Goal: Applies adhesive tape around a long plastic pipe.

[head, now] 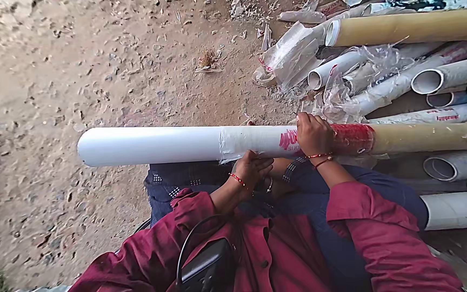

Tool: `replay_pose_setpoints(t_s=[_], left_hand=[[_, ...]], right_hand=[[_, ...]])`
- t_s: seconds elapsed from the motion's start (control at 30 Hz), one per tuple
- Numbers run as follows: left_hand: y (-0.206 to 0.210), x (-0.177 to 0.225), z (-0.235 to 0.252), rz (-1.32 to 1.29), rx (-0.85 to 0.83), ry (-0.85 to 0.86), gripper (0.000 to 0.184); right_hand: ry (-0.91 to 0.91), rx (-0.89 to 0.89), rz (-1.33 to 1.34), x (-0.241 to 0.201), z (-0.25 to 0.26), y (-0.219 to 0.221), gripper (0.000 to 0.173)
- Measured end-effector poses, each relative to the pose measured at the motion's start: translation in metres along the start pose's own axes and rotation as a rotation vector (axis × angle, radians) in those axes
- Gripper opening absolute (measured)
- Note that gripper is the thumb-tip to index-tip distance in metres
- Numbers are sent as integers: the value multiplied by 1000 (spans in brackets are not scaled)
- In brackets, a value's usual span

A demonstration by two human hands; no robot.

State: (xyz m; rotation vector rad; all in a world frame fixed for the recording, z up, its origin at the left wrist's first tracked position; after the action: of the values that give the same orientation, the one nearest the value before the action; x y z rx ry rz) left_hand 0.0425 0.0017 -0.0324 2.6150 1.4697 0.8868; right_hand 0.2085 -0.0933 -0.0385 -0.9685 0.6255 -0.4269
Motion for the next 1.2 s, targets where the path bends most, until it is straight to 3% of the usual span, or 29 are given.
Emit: replay_pose_setpoints(t_s=[0.13,0.27,0.33,0.4,0.43,0.5,0.57,0.63,0.73,0.83,1.0,1.2], left_hand=[[3,1,3,-24,40,-7,35],[0,-1,1,-6,-47,-26,38],[-8,-1,-3,94,-161,-41,40],[-19,-4,-8,370,-277,47,40],[-26,-5,-12,569,-311,190,35],[-44,-2,-25,1005,-202,723,26],[-58,7,-38,1250,165,1349,22],[-69,17,-37,1432,473,1667,22],[-78,13,-26,1686,641,1762,28],[-86,10,-20,1744,783,1831,28],[-85,13,-16,1696,755,1888,22],[-80,7,-18,1694,704,1798,18]], right_hand=[[-7,4,-33,-1,0,0,20],[-8,1,-44,3,-2,0,21],[-6,5,-42,3,-2,0,22],[-10,17,-40,3,-2,0,23],[-10,19,-38,3,-1,-1,23],[1,8,-32,3,-2,-2,23],[0,-8,-31,3,-3,-2,23],[5,-20,-25,2,-2,-3,24],[13,-50,-7,1,-2,-5,24],[-4,0,-14,1,-3,-4,23],[2,-29,-15,0,-3,-5,22],[12,-23,-19,2,-6,-5,23]])
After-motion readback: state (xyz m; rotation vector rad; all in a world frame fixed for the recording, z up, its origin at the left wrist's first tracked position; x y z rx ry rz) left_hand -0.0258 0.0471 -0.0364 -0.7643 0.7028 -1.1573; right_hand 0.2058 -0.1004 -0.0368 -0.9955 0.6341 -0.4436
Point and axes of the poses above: each hand's wrist, its own z-axis towards the middle knuckle, its own y-axis out of the palm, x = y × z, the point moved 4 cm from there along z, towards the middle knuckle, and after that the axes turned 8 degrees about z, right-handed, at the moved point
